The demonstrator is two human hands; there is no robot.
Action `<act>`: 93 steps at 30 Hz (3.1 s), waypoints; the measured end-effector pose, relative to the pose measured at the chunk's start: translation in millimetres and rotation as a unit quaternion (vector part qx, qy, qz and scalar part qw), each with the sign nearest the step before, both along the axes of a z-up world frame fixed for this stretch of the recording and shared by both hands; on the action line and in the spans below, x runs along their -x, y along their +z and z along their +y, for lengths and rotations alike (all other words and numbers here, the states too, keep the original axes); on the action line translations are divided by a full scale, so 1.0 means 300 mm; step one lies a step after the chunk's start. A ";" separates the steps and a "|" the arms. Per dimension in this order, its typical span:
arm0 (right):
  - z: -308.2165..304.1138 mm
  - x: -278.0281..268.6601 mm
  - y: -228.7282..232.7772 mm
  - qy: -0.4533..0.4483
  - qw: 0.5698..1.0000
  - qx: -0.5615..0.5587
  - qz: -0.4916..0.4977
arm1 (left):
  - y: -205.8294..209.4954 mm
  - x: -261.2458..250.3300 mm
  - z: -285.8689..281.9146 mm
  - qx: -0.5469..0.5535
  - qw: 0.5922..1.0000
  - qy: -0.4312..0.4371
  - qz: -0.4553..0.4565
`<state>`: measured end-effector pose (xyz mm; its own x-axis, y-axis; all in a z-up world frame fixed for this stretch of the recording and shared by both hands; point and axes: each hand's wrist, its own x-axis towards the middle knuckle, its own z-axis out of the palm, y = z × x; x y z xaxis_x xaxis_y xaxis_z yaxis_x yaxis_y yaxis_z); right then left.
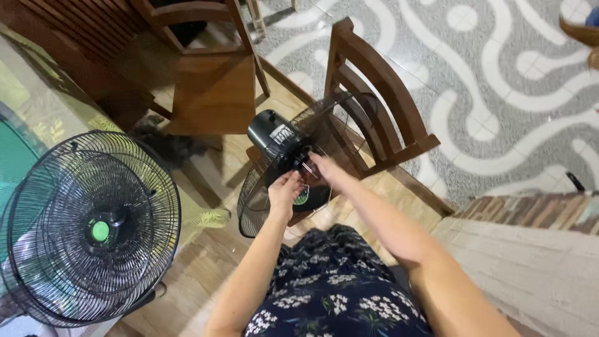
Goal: The person assembles a standing fan by attaching the front grille to the motor housing, securing it with a screw, and then attaching the rear grille to complete the assembly.
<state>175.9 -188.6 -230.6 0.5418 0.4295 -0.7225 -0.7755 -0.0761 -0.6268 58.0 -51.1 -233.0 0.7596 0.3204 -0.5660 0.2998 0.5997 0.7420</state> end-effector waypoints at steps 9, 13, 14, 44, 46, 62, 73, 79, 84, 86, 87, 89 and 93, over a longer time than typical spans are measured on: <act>-0.017 -0.030 0.469 0.353 0.697 0.338 -0.525 | -0.087 -0.032 -0.061 0.226 0.974 0.015 -0.011; 0.017 -0.024 0.439 0.382 0.688 0.342 -0.513 | -0.071 -0.037 -0.073 0.266 0.961 0.019 -0.079; 0.025 -0.030 0.423 0.393 0.699 0.340 -0.491 | -0.077 -0.039 -0.075 0.272 0.959 0.027 -0.081; 0.050 -0.006 0.182 0.200 0.832 0.283 -0.434 | 0.076 -0.086 0.036 -0.058 0.995 0.044 0.064; 0.044 0.005 0.243 0.267 0.825 0.286 -0.407 | 0.058 -0.065 0.065 -0.010 0.998 0.024 0.054; -0.003 -0.054 0.995 0.204 0.517 0.240 -0.796 | -0.041 -0.071 0.106 0.011 0.997 -0.081 0.003; 0.037 0.015 0.933 0.172 0.590 0.226 -0.756 | -0.094 -0.076 0.142 0.036 0.996 -0.078 -0.030; 0.034 0.023 0.923 0.157 0.572 0.240 -0.768 | -0.093 -0.047 0.177 -0.048 0.988 -0.142 -0.048; 0.006 0.094 0.956 0.067 0.530 0.224 -0.815 | -0.104 0.030 0.215 -0.096 0.966 -0.232 -0.055; 0.043 0.170 0.974 0.049 0.553 0.182 -0.812 | -0.071 0.097 0.219 -0.091 0.952 -0.281 -0.079; 0.070 0.205 0.987 0.040 0.564 0.159 -0.809 | -0.031 0.126 0.227 -0.105 0.933 -0.314 -0.137; 0.127 0.278 1.007 0.053 0.550 0.108 -0.827 | 0.079 0.214 0.247 -0.140 0.879 -0.382 -0.247; 0.268 0.438 1.020 0.074 0.522 0.043 -0.849 | 0.315 0.384 0.329 -0.138 0.870 -0.446 -0.159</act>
<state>44.5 -108.1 75.3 0.3977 0.5632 0.7243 0.9100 -0.1415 -0.3897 -57.2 47.6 -138.6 0.8795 -0.3865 -0.2775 0.3086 0.0195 0.9510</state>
